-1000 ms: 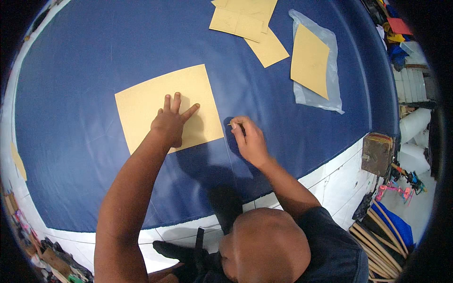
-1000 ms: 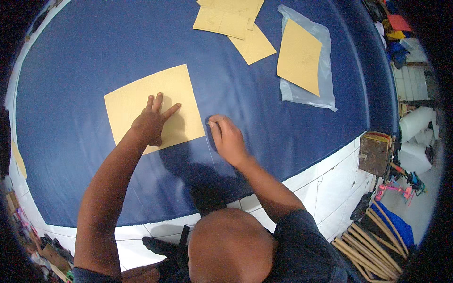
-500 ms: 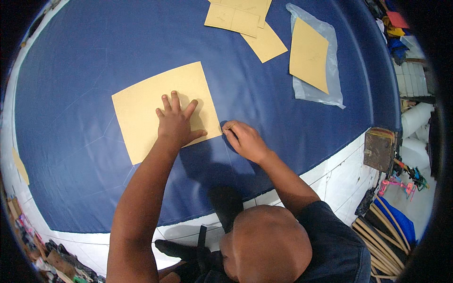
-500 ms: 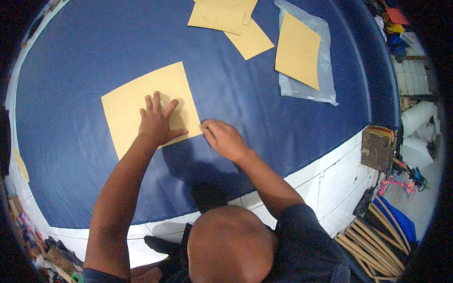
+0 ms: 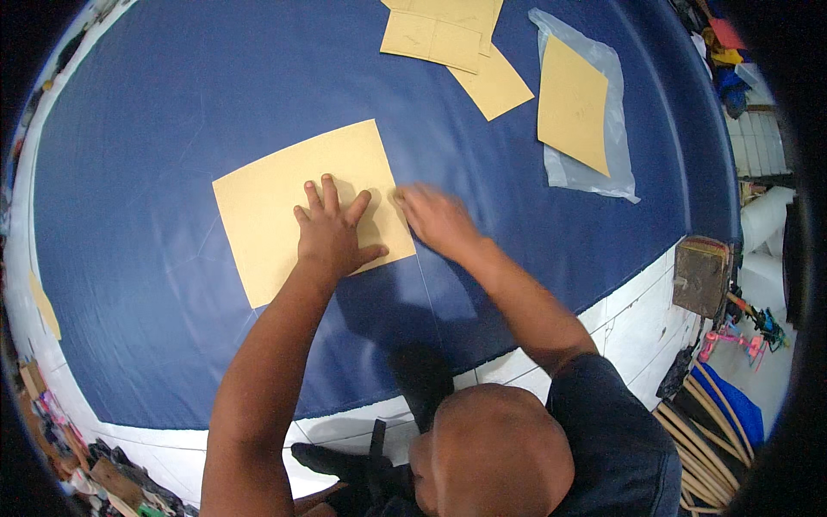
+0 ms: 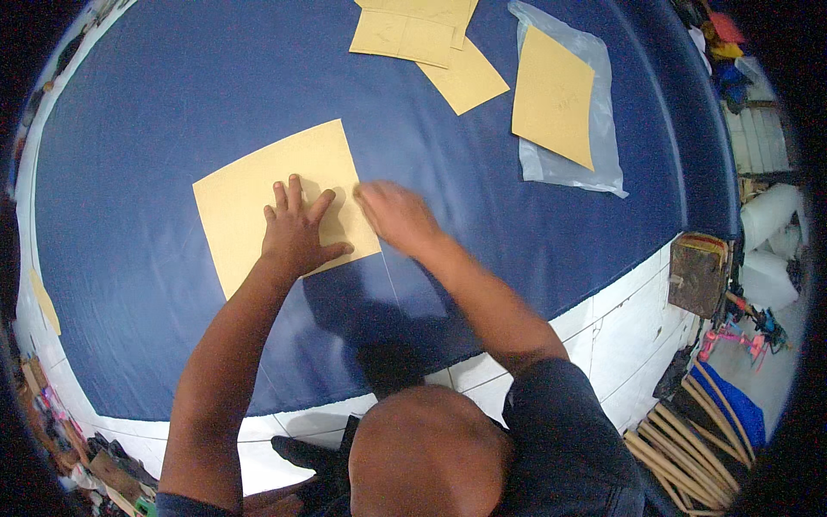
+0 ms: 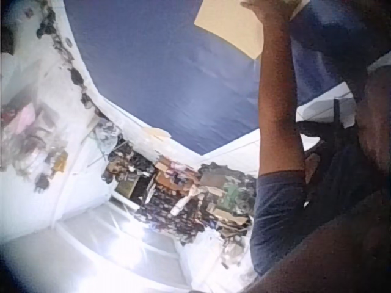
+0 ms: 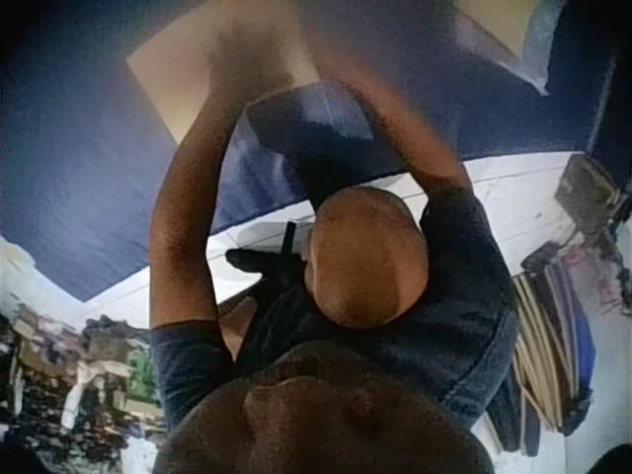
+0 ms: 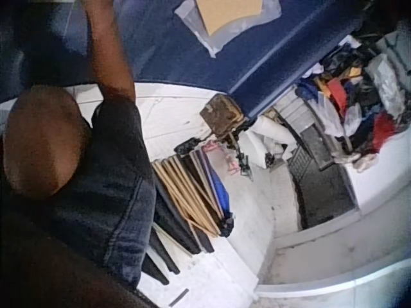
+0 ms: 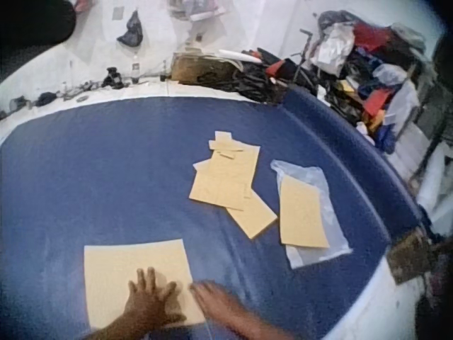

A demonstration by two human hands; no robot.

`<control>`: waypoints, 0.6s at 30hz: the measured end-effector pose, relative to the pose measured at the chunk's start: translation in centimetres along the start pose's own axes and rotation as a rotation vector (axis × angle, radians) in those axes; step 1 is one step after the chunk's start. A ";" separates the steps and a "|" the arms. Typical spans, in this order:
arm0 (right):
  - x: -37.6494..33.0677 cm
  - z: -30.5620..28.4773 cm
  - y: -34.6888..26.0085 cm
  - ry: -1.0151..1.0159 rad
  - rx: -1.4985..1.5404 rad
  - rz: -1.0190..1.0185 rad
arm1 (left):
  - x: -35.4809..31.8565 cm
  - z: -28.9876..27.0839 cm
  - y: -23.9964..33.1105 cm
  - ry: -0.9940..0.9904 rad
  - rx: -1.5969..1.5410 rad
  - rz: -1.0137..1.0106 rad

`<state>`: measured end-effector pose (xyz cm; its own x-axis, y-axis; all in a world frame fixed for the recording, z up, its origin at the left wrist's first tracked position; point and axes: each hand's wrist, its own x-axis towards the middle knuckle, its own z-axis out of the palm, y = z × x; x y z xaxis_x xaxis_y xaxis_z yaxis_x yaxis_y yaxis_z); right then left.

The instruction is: The person traces the outlines of rectangular paper templates onto a large blue sheet of material using a writing tool.

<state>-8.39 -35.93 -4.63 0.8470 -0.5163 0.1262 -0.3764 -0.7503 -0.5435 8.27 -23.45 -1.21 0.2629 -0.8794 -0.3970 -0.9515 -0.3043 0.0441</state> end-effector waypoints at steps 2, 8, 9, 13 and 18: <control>3.6 0.3 0.9 0.020 -0.028 -0.010 | -0.1 -0.3 0.1 -0.009 -0.002 0.001; 10.7 0.0 4.2 0.140 0.026 0.027 | 0.6 -1.4 1.4 -0.106 0.022 -0.014; 11.4 0.0 3.9 0.160 0.068 0.026 | 0.6 -1.1 1.2 -0.086 0.019 -0.014; 9.1 -0.6 2.5 0.492 0.277 0.099 | -0.9 0.6 0.3 0.045 -0.089 -0.001; -0.4 0.7 1.6 0.281 0.178 0.155 | -5.3 6.3 -1.6 0.300 -0.251 -0.037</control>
<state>-9.05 -36.66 -6.16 0.6396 -0.7300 0.2408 -0.3997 -0.5834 -0.7070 7.42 -15.98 -4.98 0.3666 -0.9227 -0.1190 -0.8816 -0.3854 0.2724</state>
